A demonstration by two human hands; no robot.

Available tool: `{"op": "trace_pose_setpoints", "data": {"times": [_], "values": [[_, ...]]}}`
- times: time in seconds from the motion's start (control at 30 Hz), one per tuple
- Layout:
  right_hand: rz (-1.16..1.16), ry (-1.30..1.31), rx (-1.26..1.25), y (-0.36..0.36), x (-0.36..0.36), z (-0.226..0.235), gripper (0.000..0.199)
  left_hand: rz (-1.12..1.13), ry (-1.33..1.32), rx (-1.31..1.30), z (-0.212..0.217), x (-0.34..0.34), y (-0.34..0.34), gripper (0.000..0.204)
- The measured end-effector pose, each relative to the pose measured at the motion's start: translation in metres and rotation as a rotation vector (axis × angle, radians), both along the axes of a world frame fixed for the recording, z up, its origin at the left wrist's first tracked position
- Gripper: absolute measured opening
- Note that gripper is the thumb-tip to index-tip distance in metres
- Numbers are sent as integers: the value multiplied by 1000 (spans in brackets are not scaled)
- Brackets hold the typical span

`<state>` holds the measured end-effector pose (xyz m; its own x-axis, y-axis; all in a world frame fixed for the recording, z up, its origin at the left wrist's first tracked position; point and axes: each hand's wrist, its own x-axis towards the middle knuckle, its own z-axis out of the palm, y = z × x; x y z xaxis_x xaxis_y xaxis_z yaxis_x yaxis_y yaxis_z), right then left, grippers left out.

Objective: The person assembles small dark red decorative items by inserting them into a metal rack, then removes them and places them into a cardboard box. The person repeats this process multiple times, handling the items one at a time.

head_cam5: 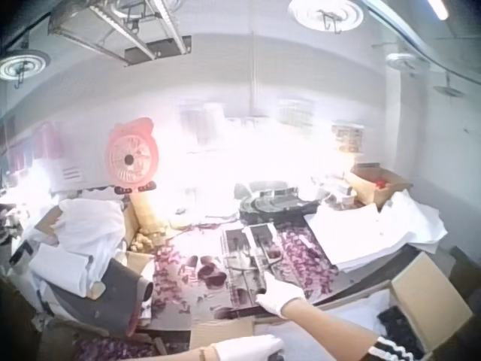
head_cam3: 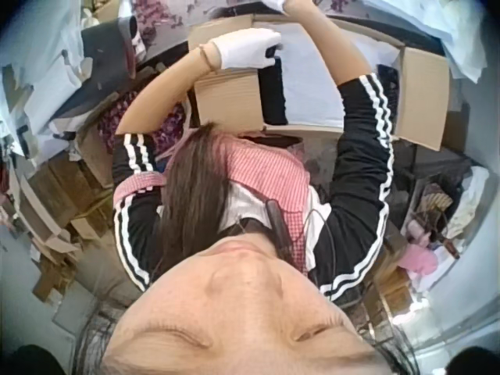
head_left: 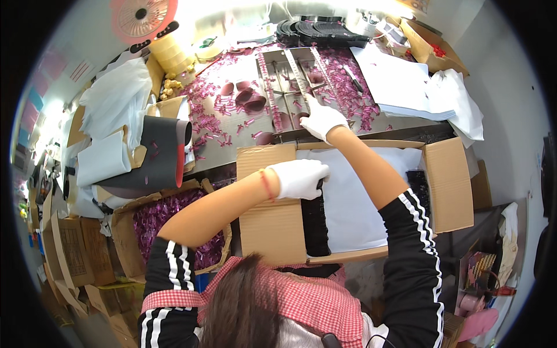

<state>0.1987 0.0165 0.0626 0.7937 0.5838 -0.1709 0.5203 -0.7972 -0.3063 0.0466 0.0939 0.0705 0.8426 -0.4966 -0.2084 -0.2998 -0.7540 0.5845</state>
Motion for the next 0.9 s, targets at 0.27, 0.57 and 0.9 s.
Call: {"op": "trace_pose_setpoints", "data": {"times": [0.27,0.57,0.9], "values": [[-40,-224,365,-10,14,-14,42,-146,278,247,-38,54,-21,54],[-81,297,989,-45,12,102,34,48,-77,51,-12,13,-5,65],[15,1174,1426,-96,-65,154,42,617,-1462,344,111,-23,83,113]]}}
